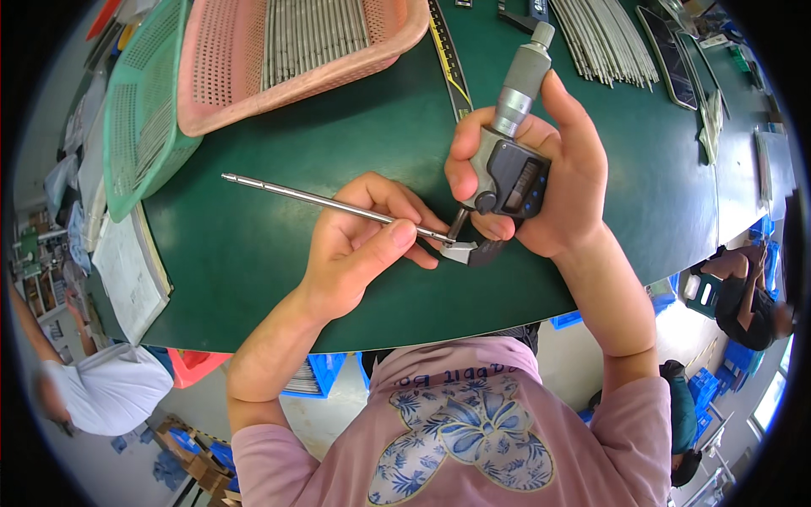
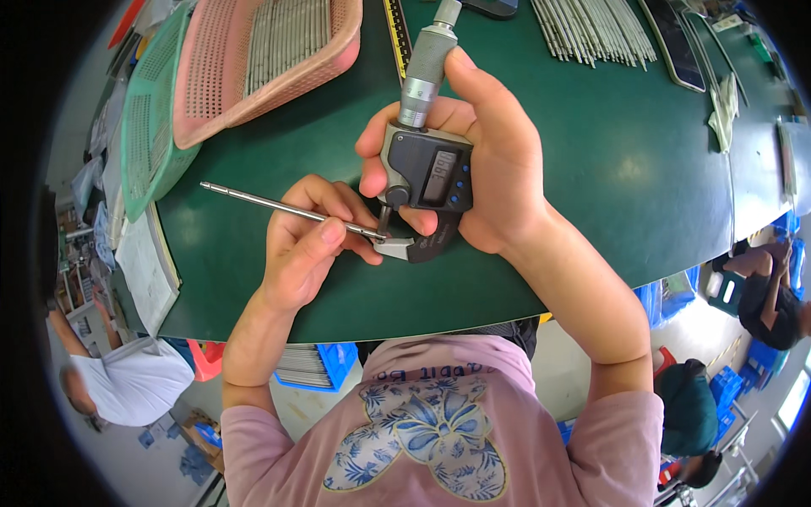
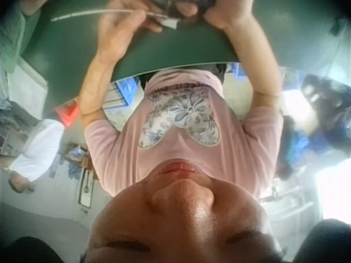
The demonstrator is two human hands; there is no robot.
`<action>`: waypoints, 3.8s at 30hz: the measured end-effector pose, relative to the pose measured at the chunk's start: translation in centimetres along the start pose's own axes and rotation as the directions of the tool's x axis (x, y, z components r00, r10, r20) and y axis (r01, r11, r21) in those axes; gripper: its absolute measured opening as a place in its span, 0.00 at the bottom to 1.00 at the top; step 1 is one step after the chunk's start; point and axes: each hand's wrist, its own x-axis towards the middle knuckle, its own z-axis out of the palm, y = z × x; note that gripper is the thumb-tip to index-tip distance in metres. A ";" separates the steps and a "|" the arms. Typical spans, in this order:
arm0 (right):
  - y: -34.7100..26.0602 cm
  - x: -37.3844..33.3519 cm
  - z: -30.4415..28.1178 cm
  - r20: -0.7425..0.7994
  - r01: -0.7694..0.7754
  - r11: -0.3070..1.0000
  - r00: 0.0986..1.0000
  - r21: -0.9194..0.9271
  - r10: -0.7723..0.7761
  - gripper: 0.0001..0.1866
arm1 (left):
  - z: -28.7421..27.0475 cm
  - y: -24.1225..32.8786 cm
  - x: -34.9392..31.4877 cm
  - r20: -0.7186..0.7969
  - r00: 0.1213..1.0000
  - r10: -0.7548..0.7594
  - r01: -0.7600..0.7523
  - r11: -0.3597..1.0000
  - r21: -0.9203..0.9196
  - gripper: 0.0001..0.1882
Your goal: The person uses a digital caliper to measure the diameter of multiple metal rods. They pick up a rod, measure it, and place it into a pink basket. The person repeats this process for several rods, occasionally adjusting the pile of rods on the table.
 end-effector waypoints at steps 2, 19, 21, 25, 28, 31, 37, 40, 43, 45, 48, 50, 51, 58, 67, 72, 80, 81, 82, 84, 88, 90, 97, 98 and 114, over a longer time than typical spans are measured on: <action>0.0 0.0 0.0 -0.017 0.009 0.999 1.000 -0.035 -0.009 0.39 | 0.1 -0.1 0.0 -0.016 1.000 0.002 -0.001 1.000 0.003 0.08; 0.1 0.1 0.2 -0.074 -0.044 0.999 0.996 -0.030 0.042 0.38 | 0.7 0.3 0.2 -0.132 0.990 -0.050 0.057 0.997 0.048 0.07; 0.3 0.1 0.3 -0.067 -0.038 0.999 0.997 -0.038 0.036 0.38 | 0.7 0.3 0.2 -0.137 0.989 -0.047 0.054 0.998 0.045 0.07; 0.0 0.3 0.4 -0.074 -0.103 0.995 0.992 -0.002 0.103 0.40 | 0.9 0.2 0.0 -0.157 0.987 -0.030 0.039 0.998 0.056 0.07; 0.1 0.2 0.0 -0.042 -0.144 0.987 0.988 0.068 0.147 0.41 | 1.0 0.1 0.3 -0.183 0.983 0.016 -0.003 0.998 0.070 0.08; 0.8 0.6 -0.3 0.033 -0.150 0.988 0.988 -0.023 0.151 0.33 | 1.0 0.1 0.1 -0.221 0.974 0.041 -0.030 0.998 0.051 0.09; 1.2 -0.5 0.4 0.183 -0.148 0.958 0.963 -0.247 0.196 0.09 | 1.2 0.1 -0.2 -0.250 0.967 0.056 -0.055 0.998 0.010 0.11; 1.6 -0.7 0.9 0.190 -0.121 0.912 0.959 -0.391 0.209 0.09 | 0.9 -0.2 -0.3 -0.240 0.962 0.130 -0.102 0.987 0.126 0.11; 1.8 -0.7 1.4 0.131 -0.119 0.881 0.971 -0.457 0.199 0.08 | 1.1 0.2 -0.1 -0.203 0.956 0.210 -0.156 0.955 0.251 0.11; 1.8 -0.8 1.3 0.129 -0.092 0.905 0.979 -0.416 0.159 0.10 | 0.7 0.3 0.1 -0.151 0.965 0.214 -0.159 0.936 0.314 0.11; 1.7 -1.0 0.7 0.208 -0.060 0.971 0.972 -0.230 0.109 0.11 | 0.6 1.4 0.9 -0.005 0.968 0.249 -0.222 0.871 0.439 0.14; 0.9 -1.8 0.2 0.244 -0.083 0.994 0.965 -0.071 0.098 0.12 | 1.1 2.4 1.4 0.022 0.978 0.209 -0.197 0.875 0.443 0.18; 0.1 -2.5 -0.2 0.260 -0.075 0.997 0.962 -0.029 0.080 0.13 | 1.2 2.6 1.6 0.004 0.982 0.191 -0.174 0.884 0.434 0.19; -8.0 -6.0 -5.7 -0.258 0.194 0.873 0.906 -0.448 -0.334 0.15 | 3.8 3.4 4.2 0.014 1.000 -0.020 0.011 0.862 0.507 0.08; -13.2 -3.0 -9.2 -0.458 -0.042 0.660 0.752 -0.750 -0.473 0.09 | 6.2 1.0 15.1 0.097 0.988 0.118 -0.130 0.313 0.941 0.17; -13.5 -3.7 -9.8 -0.445 -0.108 0.564 0.740 -0.819 -0.505 0.11 | 6.1 -1.0 18.0 0.023 0.988 0.152 -0.082 0.395 0.915 0.24; -13.9 -7.4 -12.8 -0.413 0.277 0.840 0.772 -0.466 -0.483 0.16 | 11.0 -4.9 22.5 -0.104 0.921 0.375 -0.082 0.448 0.890 0.35; -14.3 -7.5 -13.4 -0.409 0.316 0.822 0.747 -0.474 -0.524 0.18 | 11.2 -5.4 23.0 -0.148 0.882 0.447 -0.051 0.402 0.914 0.35; -14.9 -7.9 -13.4 -0.435 0.351 0.803 0.700 -0.481 -0.567 0.18 | 11.5 -6.0 23.8 -0.187 0.833 0.521 -0.021 0.366 0.930 0.36; -15.7 -8.1 -14.2 -0.468 0.429 0.798 0.650 -0.424 -0.598 0.18 | 12.0 -7.1 24.9 -0.217 0.766 0.605 0.034 0.298 0.954 0.36; -17.2 -8.6 -14.7 -0.449 0.349 0.840 0.725 -0.416 -0.523 0.17 | 13.8 -7.8 25.4 -0.245 0.737 0.630 0.103 0.253 0.962 0.33; -17.4 -8.7 -15.3 -0.442 0.288 0.847 0.753 -0.446 -0.488 0.17 | 14.0 -7.6 25.4 -0.227 0.754 0.617 0.095 0.239 0.966 0.32; -15.2 -9.0 -14.6 -0.371 0.237 0.864 0.829 -0.444 -0.418 0.25 | 13.4 -8.2 26.3 -0.230 0.696 0.681 0.098 0.227 0.969 0.34; -15.0 -8.9 -14.2 -0.354 0.242 0.873 0.843 -0.424 -0.406 0.26 | 13.5 -8.2 26.5 -0.218 0.694 0.686 0.103 0.206 0.973 0.35; -15.1 -7.7 -14.7 -0.446 0.010 0.880 0.859 -0.475 -0.250 0.29 | 13.3 -7.5 27.3 -0.020 0.788 0.615 -0.008 0.043 0.999 0.40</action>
